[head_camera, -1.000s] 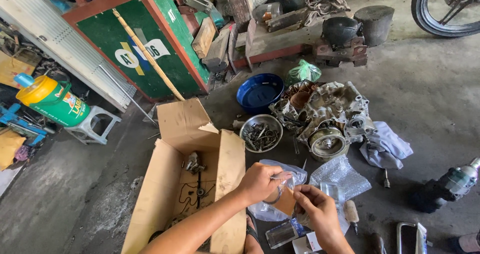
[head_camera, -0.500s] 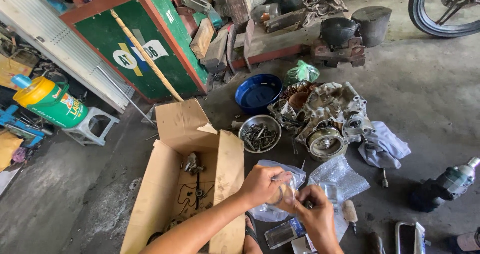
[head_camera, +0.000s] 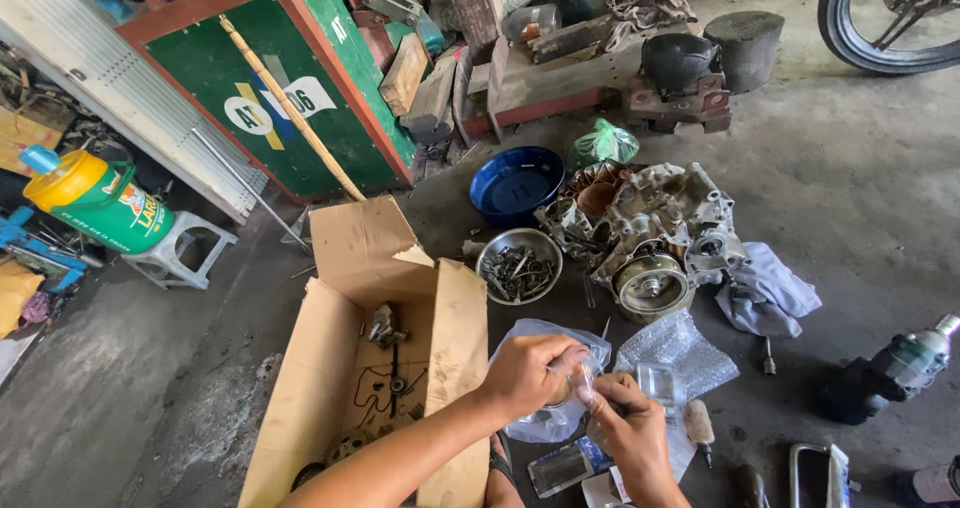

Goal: Unboxing a new motorcycle piston and related components from their packaging in a repair shop.

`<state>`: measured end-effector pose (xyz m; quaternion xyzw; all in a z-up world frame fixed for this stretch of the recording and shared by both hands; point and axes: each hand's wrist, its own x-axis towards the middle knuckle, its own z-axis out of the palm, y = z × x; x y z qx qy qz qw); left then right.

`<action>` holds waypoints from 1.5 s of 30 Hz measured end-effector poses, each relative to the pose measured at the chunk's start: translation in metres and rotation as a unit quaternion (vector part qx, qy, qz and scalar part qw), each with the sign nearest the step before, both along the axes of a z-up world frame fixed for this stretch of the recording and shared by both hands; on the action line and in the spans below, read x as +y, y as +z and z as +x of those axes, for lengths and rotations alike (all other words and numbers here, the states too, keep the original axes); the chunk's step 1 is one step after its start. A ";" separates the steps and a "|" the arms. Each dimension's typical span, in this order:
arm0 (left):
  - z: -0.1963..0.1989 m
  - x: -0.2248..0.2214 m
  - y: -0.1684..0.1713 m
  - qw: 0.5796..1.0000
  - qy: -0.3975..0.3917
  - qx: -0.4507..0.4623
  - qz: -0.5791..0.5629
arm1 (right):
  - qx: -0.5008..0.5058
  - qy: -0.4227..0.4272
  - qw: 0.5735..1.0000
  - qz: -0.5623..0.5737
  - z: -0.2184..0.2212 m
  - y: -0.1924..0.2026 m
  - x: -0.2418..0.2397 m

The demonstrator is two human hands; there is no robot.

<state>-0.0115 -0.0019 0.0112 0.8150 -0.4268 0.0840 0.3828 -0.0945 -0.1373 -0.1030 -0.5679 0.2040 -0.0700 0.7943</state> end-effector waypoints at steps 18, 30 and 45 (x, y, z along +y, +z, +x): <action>0.036 0.018 -0.043 0.990 0.041 0.138 0.013 | -0.006 -0.034 0.976 0.215 0.006 -0.028 -0.012; 0.039 0.035 -0.057 0.742 0.092 0.635 -0.198 | -0.016 -0.061 0.967 0.247 0.007 -0.025 -0.014; 0.030 0.035 -0.080 0.680 0.003 0.705 -0.202 | 0.074 0.009 0.989 0.130 0.011 -0.029 -0.011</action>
